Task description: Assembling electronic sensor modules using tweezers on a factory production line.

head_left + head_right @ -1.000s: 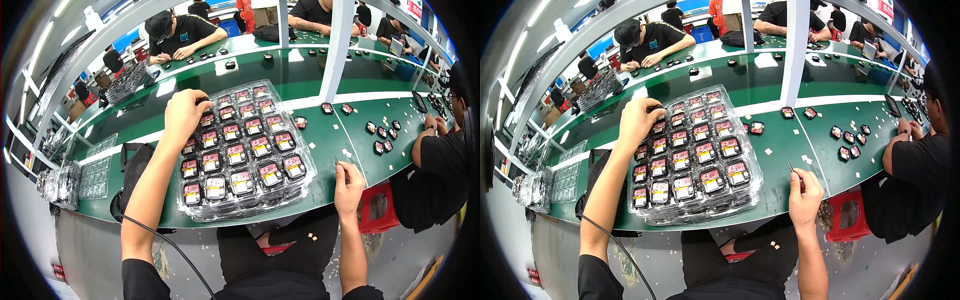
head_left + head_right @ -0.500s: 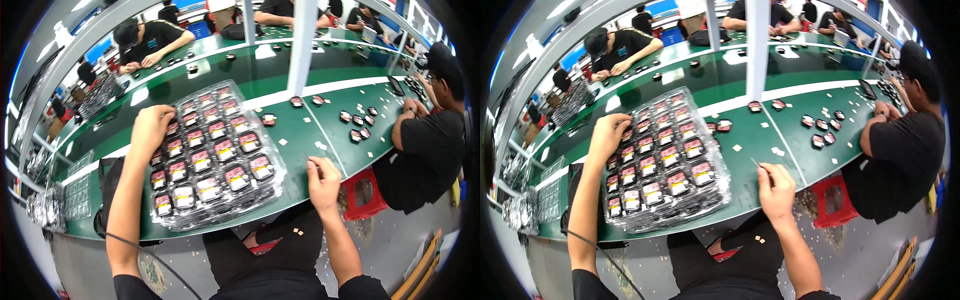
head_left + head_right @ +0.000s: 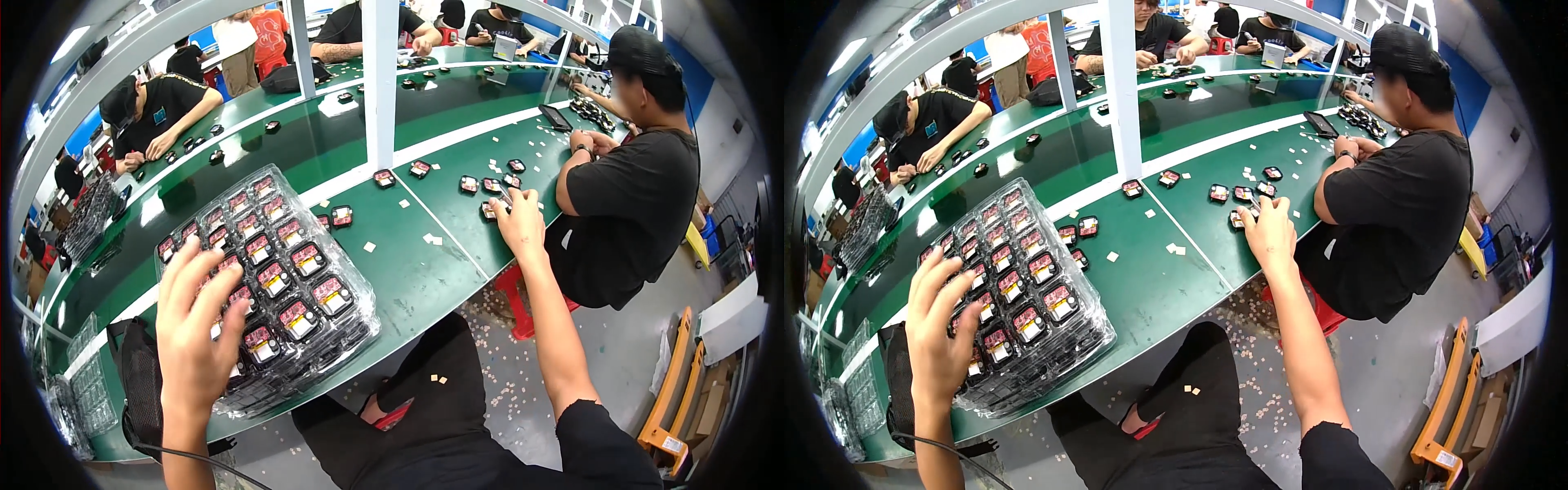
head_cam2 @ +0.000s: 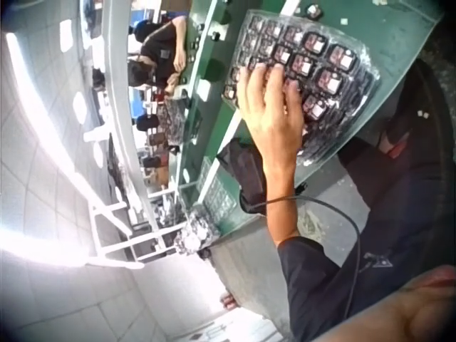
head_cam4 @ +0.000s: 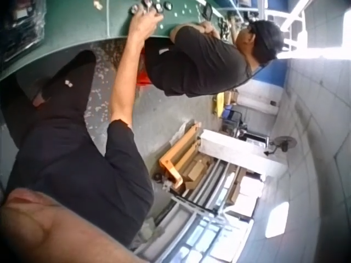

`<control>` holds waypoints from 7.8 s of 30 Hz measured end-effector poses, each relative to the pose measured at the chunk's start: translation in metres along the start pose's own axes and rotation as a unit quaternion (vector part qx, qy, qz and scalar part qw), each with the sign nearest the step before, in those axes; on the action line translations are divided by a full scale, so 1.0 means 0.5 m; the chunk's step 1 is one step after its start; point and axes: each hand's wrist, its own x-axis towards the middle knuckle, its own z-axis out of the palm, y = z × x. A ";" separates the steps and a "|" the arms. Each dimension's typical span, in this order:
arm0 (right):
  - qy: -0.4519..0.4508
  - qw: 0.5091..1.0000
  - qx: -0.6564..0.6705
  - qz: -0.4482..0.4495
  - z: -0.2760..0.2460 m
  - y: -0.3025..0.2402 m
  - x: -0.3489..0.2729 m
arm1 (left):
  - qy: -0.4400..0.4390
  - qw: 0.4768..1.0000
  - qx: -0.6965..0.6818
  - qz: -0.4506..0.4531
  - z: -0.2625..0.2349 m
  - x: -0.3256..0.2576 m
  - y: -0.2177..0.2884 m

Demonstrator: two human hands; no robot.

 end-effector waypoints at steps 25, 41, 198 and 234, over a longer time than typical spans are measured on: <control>-0.148 0.957 0.202 -0.147 0.147 0.075 0.179 | -0.126 0.919 -0.373 -0.027 0.107 -0.325 0.271; -0.202 0.979 0.005 -0.031 0.051 0.006 0.247 | -0.148 0.896 -0.412 -0.073 0.144 -0.328 0.287; -0.075 0.994 -0.028 0.072 0.039 0.079 0.187 | -0.151 0.940 -0.142 -0.271 0.141 0.129 -0.323; -0.341 0.685 0.568 -0.304 -0.146 -0.227 -0.422 | 0.012 0.712 -0.636 -0.298 0.124 -0.260 0.252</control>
